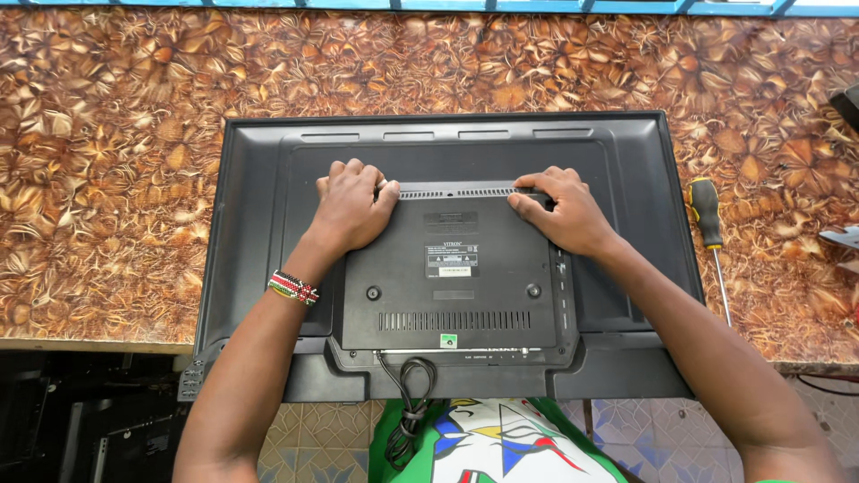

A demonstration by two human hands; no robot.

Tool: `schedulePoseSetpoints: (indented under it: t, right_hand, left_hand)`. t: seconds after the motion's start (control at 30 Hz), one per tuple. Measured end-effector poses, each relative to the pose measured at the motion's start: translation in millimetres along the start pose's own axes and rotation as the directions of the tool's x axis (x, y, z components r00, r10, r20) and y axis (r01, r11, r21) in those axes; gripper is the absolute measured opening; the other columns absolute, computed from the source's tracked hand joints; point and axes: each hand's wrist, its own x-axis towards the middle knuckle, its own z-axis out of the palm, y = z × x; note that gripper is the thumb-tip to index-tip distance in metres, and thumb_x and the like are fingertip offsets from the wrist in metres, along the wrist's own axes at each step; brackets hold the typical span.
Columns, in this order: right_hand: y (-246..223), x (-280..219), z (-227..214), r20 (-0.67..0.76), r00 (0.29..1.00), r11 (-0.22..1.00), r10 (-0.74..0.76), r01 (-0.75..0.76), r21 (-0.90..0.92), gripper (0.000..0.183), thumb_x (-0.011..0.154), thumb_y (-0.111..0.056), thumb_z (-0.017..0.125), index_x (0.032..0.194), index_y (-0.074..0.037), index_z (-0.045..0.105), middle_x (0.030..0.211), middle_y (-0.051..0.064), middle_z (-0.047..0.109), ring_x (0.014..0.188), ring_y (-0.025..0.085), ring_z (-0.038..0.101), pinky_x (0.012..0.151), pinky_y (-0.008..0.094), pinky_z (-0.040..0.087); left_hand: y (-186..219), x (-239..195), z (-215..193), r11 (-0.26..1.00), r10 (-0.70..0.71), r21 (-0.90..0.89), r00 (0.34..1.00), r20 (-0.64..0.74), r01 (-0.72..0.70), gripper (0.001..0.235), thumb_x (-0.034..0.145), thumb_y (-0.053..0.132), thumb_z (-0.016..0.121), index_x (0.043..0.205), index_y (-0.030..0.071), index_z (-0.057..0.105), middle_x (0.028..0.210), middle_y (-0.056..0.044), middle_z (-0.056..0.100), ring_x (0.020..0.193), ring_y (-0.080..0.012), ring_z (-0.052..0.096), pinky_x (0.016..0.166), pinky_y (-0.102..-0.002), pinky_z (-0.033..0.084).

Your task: The person uses a screwdriver to remove screws from the back cover of a television, then detaches the cover to reveal the internal circuit board. They proceed to unscrew and remove a metal bracket from the board and disconnect several ribbon cables and wires.

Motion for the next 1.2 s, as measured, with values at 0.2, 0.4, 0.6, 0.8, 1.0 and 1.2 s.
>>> schedulePoseSetpoints:
  t: [0.2,0.4,0.6,0.8,1.0,1.2]
  right_hand:
    - [-46,34,-5,0.185,0.982,0.981,0.027,0.009,-0.194,0.047,0.095,-0.065,0.058,0.109,-0.023,0.072,0.101,0.004,0.067,0.111,0.03,0.061,0.102,0.048,0.043]
    - [-66,40,-12,0.153,0.988,0.988,0.024,0.0,-0.154,0.053,0.089,-0.065,0.063,0.089,-0.013,0.072,0.084,0.011,0.069,0.097,0.035,0.067,0.086,0.047,0.05]
    - [-84,34,-30,0.14,0.989,0.984,0.056,-0.031,-0.178,0.051,0.088,-0.066,0.061,0.087,-0.016,0.071,0.081,0.009,0.067,0.096,0.034,0.067,0.087,0.047,0.053]
    - [-84,33,-38,0.092,0.996,0.995,0.018,-0.008,-0.102,0.043,0.097,-0.06,0.057,0.091,-0.019,0.07,0.082,0.004,0.067,0.096,0.029,0.067,0.086,0.042,0.052]
    - [-57,32,-40,0.1,0.992,0.993,0.081,-0.089,0.08,0.027,0.097,-0.046,0.065,0.104,-0.024,0.079,0.088,0.008,0.072,0.094,0.028,0.071,0.086,0.042,0.055]
    - [-50,-26,-58,0.235,0.882,0.788,0.408,-0.47,0.398,0.058,0.096,-0.049,0.06,0.142,-0.012,0.062,0.092,0.015,0.061,0.073,0.024,0.057,0.059,0.036,0.057]
  left_hand:
    - [34,-28,-22,0.996,0.081,-0.031,0.997,0.006,-0.08,0.041,0.101,0.049,0.053,0.12,0.016,0.067,0.118,-0.012,0.057,0.125,-0.0352,0.049,0.103,-0.052,0.039]
    - [28,-26,-17,0.988,0.15,-0.044,0.989,-0.018,-0.151,0.043,0.102,0.05,0.053,0.126,0.017,0.066,0.124,-0.012,0.059,0.129,-0.0348,0.052,0.104,-0.052,0.046]
    - [35,-26,-40,0.988,0.13,-0.075,0.991,-0.034,-0.132,0.059,0.099,0.065,0.045,0.099,0.01,0.064,0.09,-0.019,0.066,0.1,-0.0433,0.066,0.088,-0.055,0.051]
    - [29,-33,-62,0.988,0.035,-0.138,0.98,-0.198,-0.063,0.044,0.092,0.062,0.062,0.101,0.02,0.073,0.093,-0.01,0.07,0.096,-0.0371,0.071,0.082,-0.048,0.057]
    - [12,-32,-65,0.903,-0.265,-0.349,0.964,0.006,0.25,0.041,0.098,0.06,0.055,0.102,0.026,0.077,0.09,-0.008,0.075,0.097,-0.0301,0.073,0.084,-0.043,0.056]
    - [13,-55,-85,0.806,-0.367,-0.417,0.908,0.203,0.419,0.058,0.094,0.064,0.054,0.133,0.022,0.066,0.107,-0.018,0.077,0.113,-0.0375,0.069,0.096,-0.052,0.052]
